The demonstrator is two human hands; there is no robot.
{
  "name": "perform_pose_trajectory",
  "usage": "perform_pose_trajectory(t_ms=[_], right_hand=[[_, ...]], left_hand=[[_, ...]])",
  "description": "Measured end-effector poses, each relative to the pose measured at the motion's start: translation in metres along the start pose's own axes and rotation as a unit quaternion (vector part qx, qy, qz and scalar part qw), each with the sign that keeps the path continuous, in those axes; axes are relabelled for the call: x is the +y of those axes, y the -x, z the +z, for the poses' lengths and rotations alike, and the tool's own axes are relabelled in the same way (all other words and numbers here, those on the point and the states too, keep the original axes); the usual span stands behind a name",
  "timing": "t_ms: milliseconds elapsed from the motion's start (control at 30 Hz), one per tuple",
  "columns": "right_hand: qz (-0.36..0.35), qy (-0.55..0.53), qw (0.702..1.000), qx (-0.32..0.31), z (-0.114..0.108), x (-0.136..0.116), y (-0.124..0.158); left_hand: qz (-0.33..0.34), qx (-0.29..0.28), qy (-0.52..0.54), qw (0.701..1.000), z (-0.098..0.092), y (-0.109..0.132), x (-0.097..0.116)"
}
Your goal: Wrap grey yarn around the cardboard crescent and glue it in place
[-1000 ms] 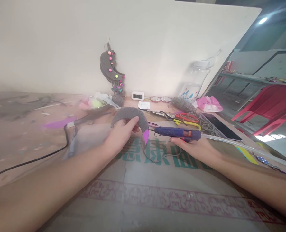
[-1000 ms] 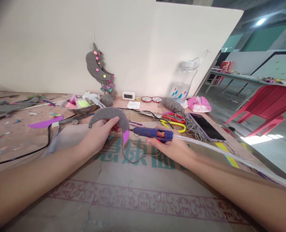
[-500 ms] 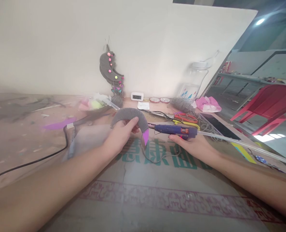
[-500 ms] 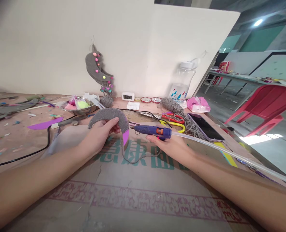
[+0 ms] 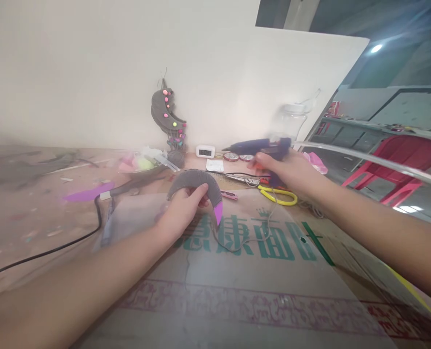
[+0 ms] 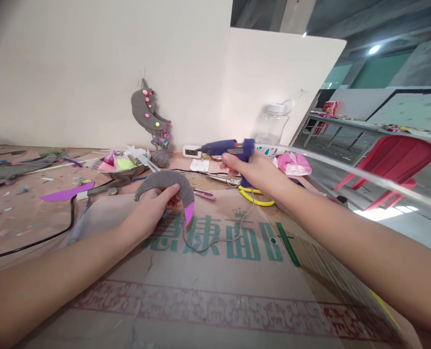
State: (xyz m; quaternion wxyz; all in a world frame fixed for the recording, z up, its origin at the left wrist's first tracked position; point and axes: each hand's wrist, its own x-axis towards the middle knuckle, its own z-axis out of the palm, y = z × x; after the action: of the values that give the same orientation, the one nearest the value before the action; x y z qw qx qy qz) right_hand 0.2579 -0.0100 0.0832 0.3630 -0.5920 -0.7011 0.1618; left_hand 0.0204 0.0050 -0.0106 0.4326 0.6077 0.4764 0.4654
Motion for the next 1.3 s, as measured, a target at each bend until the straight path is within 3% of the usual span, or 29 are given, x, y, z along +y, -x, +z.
perform_pose_trajectory(t_ms=[100,300,467,633,800,900,967,1000,1133,1200,1300], right_hand=[[-0.023,0.046,0.998,0.022,0.011,0.009,-0.049],[0.015,0.074,0.996,-0.039,0.053,0.053,-0.125],[0.057,0.120,0.989,-0.068,0.076,0.084,-0.144],[0.069,0.162,0.980,-0.097,0.068,0.088,-0.142],[0.046,0.196,0.974,-0.105,0.044,0.070,-0.098],[0.003,0.199,0.974,-0.110,0.030,0.052,-0.046],[-0.075,0.207,0.970,-0.102,0.024,0.037,-0.006],[-0.090,0.206,0.966,-0.126,0.022,0.029,0.013],[-0.144,0.196,0.933,-0.264,0.027,0.005,0.076],[-0.169,0.175,0.932,-0.268,0.037,0.002,0.094],[-0.222,0.154,0.938,-0.215,0.054,0.004,0.104]], left_hand=[[-0.014,-0.012,-0.013,1.000,-0.001,0.001,0.002],[-0.025,-0.013,-0.006,1.000,-0.002,0.002,0.003],[-0.038,-0.019,0.004,0.999,-0.001,0.002,0.003],[-0.039,-0.017,0.007,0.999,0.000,0.001,0.002],[-0.018,-0.028,0.001,0.999,-0.001,-0.001,-0.003],[-0.004,-0.032,0.004,0.999,-0.001,-0.001,-0.004],[0.006,-0.027,0.004,1.000,-0.001,-0.001,-0.004],[0.008,-0.023,0.004,1.000,-0.001,-0.001,-0.004],[0.014,-0.006,0.016,1.000,0.001,-0.001,-0.002],[0.025,-0.003,0.028,0.999,0.001,-0.002,-0.003],[0.037,-0.009,0.018,0.999,0.001,-0.003,-0.005]])
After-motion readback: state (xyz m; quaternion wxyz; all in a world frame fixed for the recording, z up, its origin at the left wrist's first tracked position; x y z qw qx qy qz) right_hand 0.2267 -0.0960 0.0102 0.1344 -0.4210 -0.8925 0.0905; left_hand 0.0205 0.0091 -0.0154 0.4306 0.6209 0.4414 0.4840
